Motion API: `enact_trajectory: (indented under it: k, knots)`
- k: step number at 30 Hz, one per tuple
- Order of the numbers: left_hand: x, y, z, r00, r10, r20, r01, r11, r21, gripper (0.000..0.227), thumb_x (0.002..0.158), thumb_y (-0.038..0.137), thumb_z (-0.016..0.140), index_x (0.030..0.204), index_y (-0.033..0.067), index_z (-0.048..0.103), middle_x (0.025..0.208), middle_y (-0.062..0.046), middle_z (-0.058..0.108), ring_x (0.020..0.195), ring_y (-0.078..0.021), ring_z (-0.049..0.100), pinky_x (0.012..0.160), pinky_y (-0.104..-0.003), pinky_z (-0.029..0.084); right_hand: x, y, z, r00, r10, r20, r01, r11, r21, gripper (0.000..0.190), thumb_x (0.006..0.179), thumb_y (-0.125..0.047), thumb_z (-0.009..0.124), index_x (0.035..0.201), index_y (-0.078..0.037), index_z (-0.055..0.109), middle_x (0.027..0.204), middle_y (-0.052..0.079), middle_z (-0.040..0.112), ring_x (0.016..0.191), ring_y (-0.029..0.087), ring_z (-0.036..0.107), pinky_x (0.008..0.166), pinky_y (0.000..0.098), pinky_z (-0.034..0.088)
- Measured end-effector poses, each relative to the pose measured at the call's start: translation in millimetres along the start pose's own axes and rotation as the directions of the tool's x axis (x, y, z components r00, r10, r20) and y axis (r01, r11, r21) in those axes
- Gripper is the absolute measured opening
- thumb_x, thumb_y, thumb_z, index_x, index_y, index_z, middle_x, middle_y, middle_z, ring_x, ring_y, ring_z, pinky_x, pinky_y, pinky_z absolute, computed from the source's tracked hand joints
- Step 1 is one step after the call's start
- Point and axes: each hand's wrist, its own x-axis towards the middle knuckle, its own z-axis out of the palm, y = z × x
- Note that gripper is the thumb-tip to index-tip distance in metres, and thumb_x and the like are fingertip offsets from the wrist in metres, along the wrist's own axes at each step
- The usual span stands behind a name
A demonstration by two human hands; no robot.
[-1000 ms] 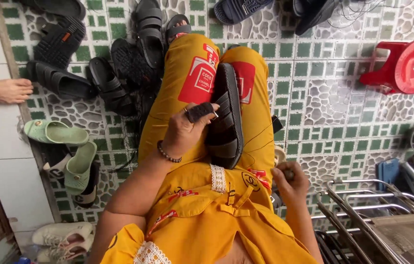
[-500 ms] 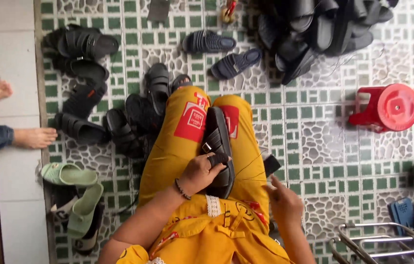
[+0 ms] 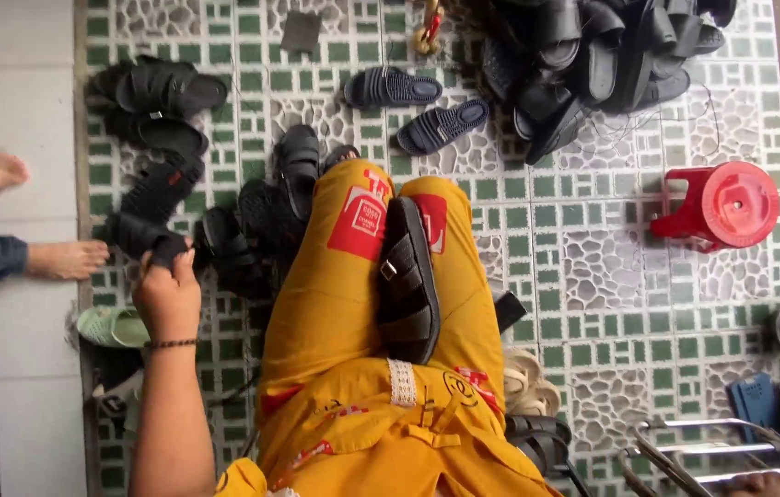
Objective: The person sits on the floor and sews a black sandal using a needle and thread. They repeatedly push the needle through the sandal strap and pull the thread to secure the stitching.
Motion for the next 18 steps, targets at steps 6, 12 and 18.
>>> enact_trajectory:
  k: [6,12,18]
  knots:
    - [-21,123,11,0.984,0.031,0.176,0.03,0.943,-0.333,0.038,0.069,0.006,0.084,0.104,0.0045,0.068,0.094,-0.017,0.064,0.09,-0.0373,0.062,0.083,-0.043,0.05,-22,25,27,0.955,-0.268,0.125,0.287,0.944,-0.166,0.044,0.092,0.003,0.057,0.131,-0.017,0.06,0.081,0.002,0.048,0.078,0.014,0.047,0.074,0.0267,0.038]
    - [-79,182,26,0.646,0.482,0.592,-0.248,0.866,-0.434,0.04,0.07,0.042,0.076,0.08,0.0039,0.075,0.129,-0.007,0.059,0.108,-0.0297,0.055,0.094,-0.038,0.048,-171,-26,189,0.563,-0.469,0.681,0.531,0.836,0.138,0.049,0.084,0.011,0.061,0.131,0.0,0.056,0.078,0.019,0.069,0.044,0.013,0.048,0.05,0.0283,0.044]
    - [-48,220,7,0.496,0.502,0.709,0.77,0.123,-0.626,0.032,0.096,0.015,0.058,0.125,0.0006,0.06,0.091,-0.007,0.071,0.083,-0.0087,0.063,0.078,-0.021,0.054,-172,-10,227,0.382,-0.375,0.844,0.116,0.926,0.359,0.014,0.084,-0.011,0.069,0.093,0.0,0.071,0.122,0.024,0.062,0.093,0.034,0.068,0.079,0.0413,0.054]
